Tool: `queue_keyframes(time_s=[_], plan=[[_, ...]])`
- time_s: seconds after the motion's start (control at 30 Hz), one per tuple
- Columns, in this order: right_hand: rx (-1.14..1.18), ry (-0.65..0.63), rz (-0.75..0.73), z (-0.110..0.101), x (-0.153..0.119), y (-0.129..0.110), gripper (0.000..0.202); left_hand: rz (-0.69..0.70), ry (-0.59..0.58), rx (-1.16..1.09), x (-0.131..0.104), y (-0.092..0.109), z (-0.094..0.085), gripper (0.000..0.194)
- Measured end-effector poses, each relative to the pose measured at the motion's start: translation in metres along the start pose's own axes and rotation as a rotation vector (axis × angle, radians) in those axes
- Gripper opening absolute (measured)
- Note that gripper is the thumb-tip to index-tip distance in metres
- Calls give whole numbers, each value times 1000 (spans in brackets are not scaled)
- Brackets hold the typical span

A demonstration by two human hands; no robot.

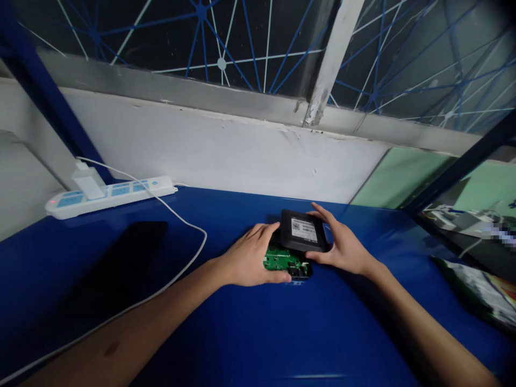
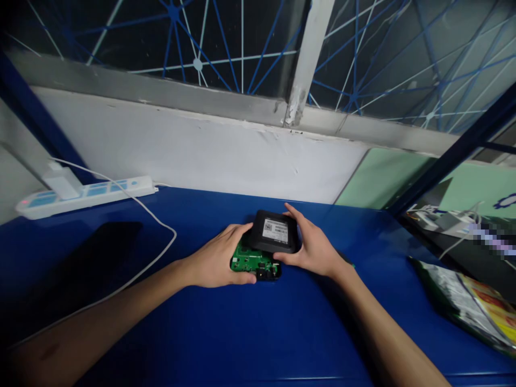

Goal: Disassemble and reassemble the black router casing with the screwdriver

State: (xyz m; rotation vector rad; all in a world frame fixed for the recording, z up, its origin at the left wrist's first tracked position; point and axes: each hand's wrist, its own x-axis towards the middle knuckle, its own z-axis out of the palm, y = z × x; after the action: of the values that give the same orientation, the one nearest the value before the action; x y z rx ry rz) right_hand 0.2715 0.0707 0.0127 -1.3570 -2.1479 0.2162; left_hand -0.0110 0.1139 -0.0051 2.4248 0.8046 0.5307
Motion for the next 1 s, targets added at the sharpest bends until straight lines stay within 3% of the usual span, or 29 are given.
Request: queue_keyframes(time_s=[0.27,0.4,0.57,0.7,0.77,0.87,1.0], plan=[[-8,-17,52,1,1,10,114,65,-58,112,2,-8,-13,105],[-42,-31,32,2,1,11,115,-2,-94,185,1,-15,-37,109],[-102,-31,-23,4,3,13,117,-52,-166,206,-8,-39,-73,113],[-116,-45,-41,5,4,12,118,-130,-225,278,-15,-48,-89,121],[-117,-55,-32,6,4,11,119,-134,-216,291,-16,-41,-88,115],[-111,-61,-34,6,5,8,118,-85,-129,249,-10,-20,-77,90],[-101,-60,-63,4,6,3,118,-7,-111,186,15,14,-51,96]])
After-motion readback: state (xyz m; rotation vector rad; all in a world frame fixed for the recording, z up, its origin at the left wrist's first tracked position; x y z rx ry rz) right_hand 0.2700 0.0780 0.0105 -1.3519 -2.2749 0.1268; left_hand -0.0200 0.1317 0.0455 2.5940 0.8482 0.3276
